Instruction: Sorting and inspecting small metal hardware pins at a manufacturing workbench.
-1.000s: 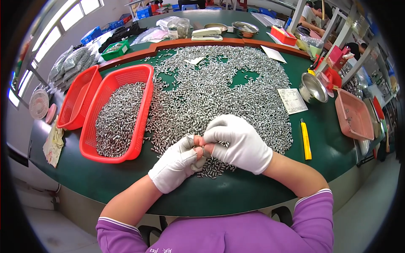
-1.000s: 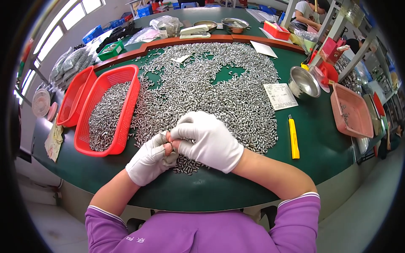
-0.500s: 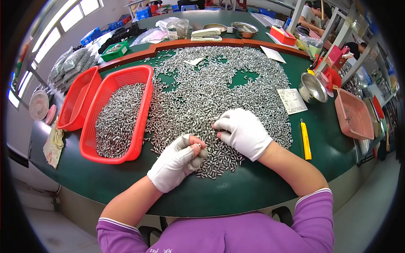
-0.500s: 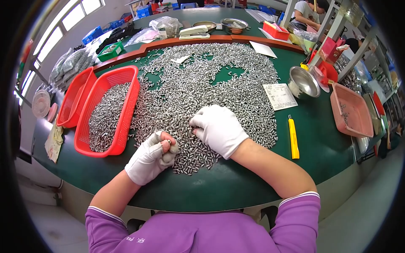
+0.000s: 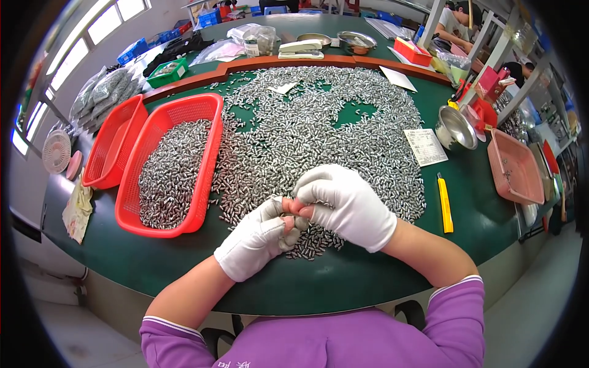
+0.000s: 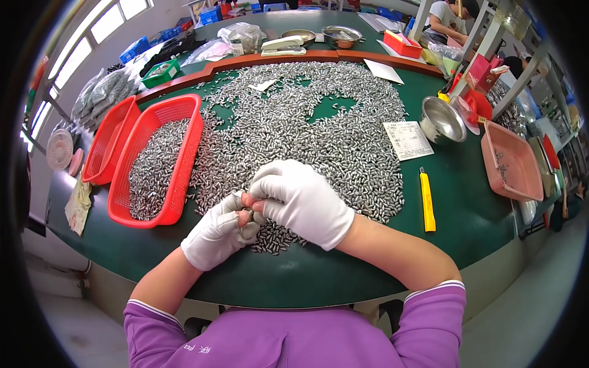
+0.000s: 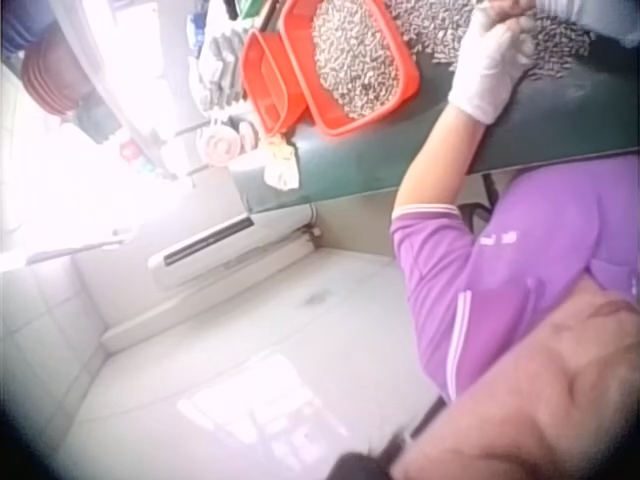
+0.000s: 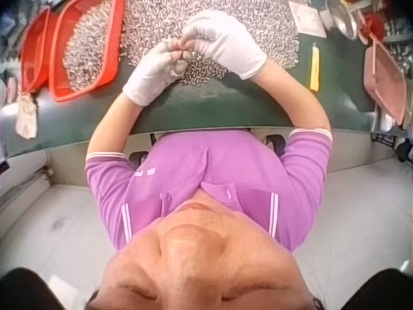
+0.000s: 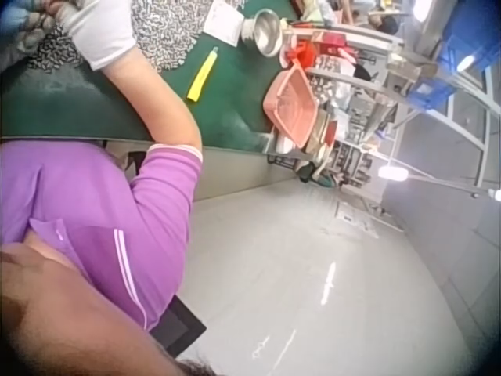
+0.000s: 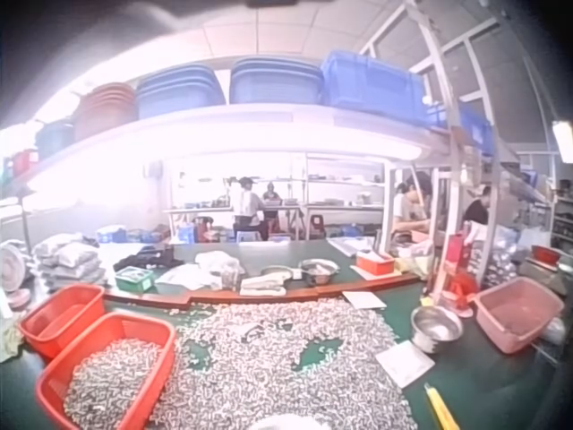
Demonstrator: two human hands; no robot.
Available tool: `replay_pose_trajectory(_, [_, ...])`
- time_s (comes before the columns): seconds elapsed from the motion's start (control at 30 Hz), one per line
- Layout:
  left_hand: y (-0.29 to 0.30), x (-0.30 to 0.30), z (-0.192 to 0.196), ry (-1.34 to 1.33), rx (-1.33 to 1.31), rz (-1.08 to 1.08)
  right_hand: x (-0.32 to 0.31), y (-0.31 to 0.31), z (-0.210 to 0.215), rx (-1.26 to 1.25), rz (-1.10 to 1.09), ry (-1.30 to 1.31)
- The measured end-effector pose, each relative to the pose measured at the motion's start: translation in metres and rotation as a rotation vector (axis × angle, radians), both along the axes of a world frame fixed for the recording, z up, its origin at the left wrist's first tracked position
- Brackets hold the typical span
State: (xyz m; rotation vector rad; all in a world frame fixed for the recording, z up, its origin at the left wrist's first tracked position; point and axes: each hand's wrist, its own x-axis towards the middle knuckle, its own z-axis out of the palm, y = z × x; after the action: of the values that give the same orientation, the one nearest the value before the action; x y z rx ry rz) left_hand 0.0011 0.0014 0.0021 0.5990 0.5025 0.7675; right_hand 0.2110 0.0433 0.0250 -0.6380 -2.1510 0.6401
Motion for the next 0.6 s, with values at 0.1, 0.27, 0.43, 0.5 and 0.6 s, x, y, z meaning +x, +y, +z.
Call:
replay_pose_trajectory(0.1, [-0.001, 0.0, -0.001, 0.037, 0.01, 0.013, -0.003, -0.004, -0.003, 0.007, 0.033, -0.008])
replay_pose_trajectory(0.27, [0.001, -0.003, -0.004, 0.057, 0.027, -0.011, -0.001, -0.002, 0.001, 0.074, -0.096, -0.066])
replay_pose_trajectory(0.43, [0.0, -0.003, -0.003, 0.082, 0.039, 0.018, 0.011, 0.013, -0.018, 0.201, -0.306, -0.423])
replay_pose_trajectory(0.5, [0.0, -0.003, -0.002, 0.078, 0.044, 0.012, 0.014, 0.016, -0.024, 0.121, -0.281, -0.503])
replay_pose_trajectory(0.6, [0.001, -0.003, -0.003, 0.084, 0.044, 0.016, 0.011, 0.015, -0.023, 0.168, -0.28, -0.459])
